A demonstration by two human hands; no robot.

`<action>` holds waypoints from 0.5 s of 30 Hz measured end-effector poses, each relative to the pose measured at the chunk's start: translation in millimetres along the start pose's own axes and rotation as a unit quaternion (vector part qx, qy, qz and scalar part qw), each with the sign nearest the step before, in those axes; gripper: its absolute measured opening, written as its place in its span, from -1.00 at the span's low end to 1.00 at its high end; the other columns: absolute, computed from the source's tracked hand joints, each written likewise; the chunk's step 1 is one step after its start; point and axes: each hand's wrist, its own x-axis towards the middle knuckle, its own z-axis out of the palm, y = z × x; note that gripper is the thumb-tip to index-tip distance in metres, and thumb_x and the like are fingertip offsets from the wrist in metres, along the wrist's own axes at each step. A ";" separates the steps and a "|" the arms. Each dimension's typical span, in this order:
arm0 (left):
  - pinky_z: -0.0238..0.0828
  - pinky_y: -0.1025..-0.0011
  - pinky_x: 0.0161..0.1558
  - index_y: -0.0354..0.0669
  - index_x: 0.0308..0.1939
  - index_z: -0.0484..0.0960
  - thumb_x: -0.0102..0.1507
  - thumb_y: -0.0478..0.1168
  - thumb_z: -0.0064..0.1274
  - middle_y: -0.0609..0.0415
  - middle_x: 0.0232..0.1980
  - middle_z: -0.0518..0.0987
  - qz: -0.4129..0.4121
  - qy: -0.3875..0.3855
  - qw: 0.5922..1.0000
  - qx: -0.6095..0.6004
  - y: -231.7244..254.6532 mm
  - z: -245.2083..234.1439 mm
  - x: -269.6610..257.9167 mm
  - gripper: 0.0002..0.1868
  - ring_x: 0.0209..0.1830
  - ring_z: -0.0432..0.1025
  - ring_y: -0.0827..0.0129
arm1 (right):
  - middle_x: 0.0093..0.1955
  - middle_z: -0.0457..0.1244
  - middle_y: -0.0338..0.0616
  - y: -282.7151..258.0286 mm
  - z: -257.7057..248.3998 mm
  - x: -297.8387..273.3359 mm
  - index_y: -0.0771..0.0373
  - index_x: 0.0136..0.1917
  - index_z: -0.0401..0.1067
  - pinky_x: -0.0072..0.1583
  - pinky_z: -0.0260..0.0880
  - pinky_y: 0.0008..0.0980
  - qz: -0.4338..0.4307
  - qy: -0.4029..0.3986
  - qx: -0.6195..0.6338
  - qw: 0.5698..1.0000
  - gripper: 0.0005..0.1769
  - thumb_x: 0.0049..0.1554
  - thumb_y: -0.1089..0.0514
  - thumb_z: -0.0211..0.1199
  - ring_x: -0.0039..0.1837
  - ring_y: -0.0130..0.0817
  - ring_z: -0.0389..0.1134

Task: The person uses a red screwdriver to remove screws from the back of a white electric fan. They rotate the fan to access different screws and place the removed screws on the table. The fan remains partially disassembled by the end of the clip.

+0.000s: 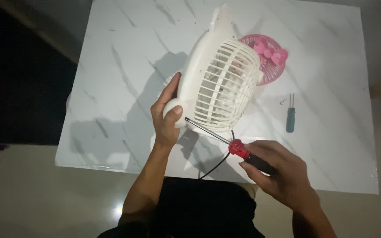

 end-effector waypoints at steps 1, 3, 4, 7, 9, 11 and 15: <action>0.37 0.22 0.43 -0.51 0.50 0.27 0.17 0.05 -0.01 -0.39 0.40 0.47 0.006 -0.002 1.000 0.019 2.5 0.1 -1.2 -0.07 0.40 0.43 0.05 | 0.05 0.40 -0.11 0.3 -1.5 -0.8 0.19 0.11 0.49 -0.10 0.49 -0.49 -0.019 0.004 0.012 1.000 -0.53 -0.07 0.15 0.51 -0.04 -0.41 0.48; 0.43 0.21 0.39 -0.50 0.50 0.28 0.15 0.04 -0.03 -0.38 0.37 0.50 0.017 -0.005 0.998 0.055 7.2 1.0 -2.4 -0.08 0.35 0.47 0.06 | 0.06 0.36 -0.09 2.1 -5.9 -1.7 0.19 0.14 0.47 -0.12 0.47 -0.55 -0.055 0.010 0.036 0.998 -0.54 -0.02 0.13 0.48 -0.03 -0.44 0.46; 0.47 0.22 0.34 -0.49 0.49 0.28 0.15 0.04 -0.03 -0.37 0.36 0.50 0.022 -0.008 0.997 0.073 8.9 1.8 -1.8 -0.08 0.33 0.49 0.08 | 0.02 0.38 -0.11 4.5 -7.9 -0.3 0.19 0.15 0.48 -0.17 0.43 -0.56 -0.022 -0.026 0.062 0.998 -0.54 -0.01 0.13 0.47 -0.09 -0.47 0.46; 0.51 0.24 0.31 -0.47 0.48 0.27 0.19 0.03 -0.01 -0.36 0.37 0.48 0.043 -0.024 0.993 0.107 14.1 3.0 -2.1 -0.12 0.32 0.49 0.11 | -0.06 0.42 -0.07 16.1 -14.8 4.6 0.21 0.20 0.47 -0.31 0.31 -0.54 0.146 -0.124 0.179 0.965 -0.56 0.04 0.15 0.42 -0.26 -0.48 0.37; 0.42 0.20 0.41 -0.49 0.50 0.28 0.25 -0.01 0.00 -0.40 0.42 0.46 0.066 -0.046 0.992 0.102 18.1 0.7 -3.6 -0.17 0.40 0.44 0.07 | -0.10 0.41 0.11 24.3 -15.4 7.9 0.23 0.25 0.45 -0.42 0.21 -0.45 0.339 -0.171 0.303 0.874 -0.57 0.11 0.19 0.38 -0.36 -0.39 0.23; 0.40 0.19 0.45 -0.47 0.51 0.29 0.26 -0.03 0.00 -0.39 0.45 0.44 0.090 -0.064 0.986 0.123 20.3 -0.5 -4.1 -0.19 0.45 0.42 0.04 | -0.09 0.43 0.08 31.5 -10.4 10.9 0.23 0.20 0.48 -0.41 0.15 -0.48 0.322 -0.165 0.298 0.883 -0.59 0.07 0.20 0.37 -0.38 -0.43 0.18; 0.45 0.18 0.42 -0.44 0.50 0.32 0.29 -0.05 0.00 -0.37 0.44 0.46 0.086 -0.091 0.985 0.123 20.3 3.0 4.7 -0.24 0.44 0.45 0.02 | 0.05 0.40 -0.15 29.6 4.4 4.2 -0.03 0.15 0.49 -0.31 0.32 -0.40 -0.097 -0.152 -0.275 0.944 -0.62 0.04 0.01 0.37 -0.15 -0.34 0.43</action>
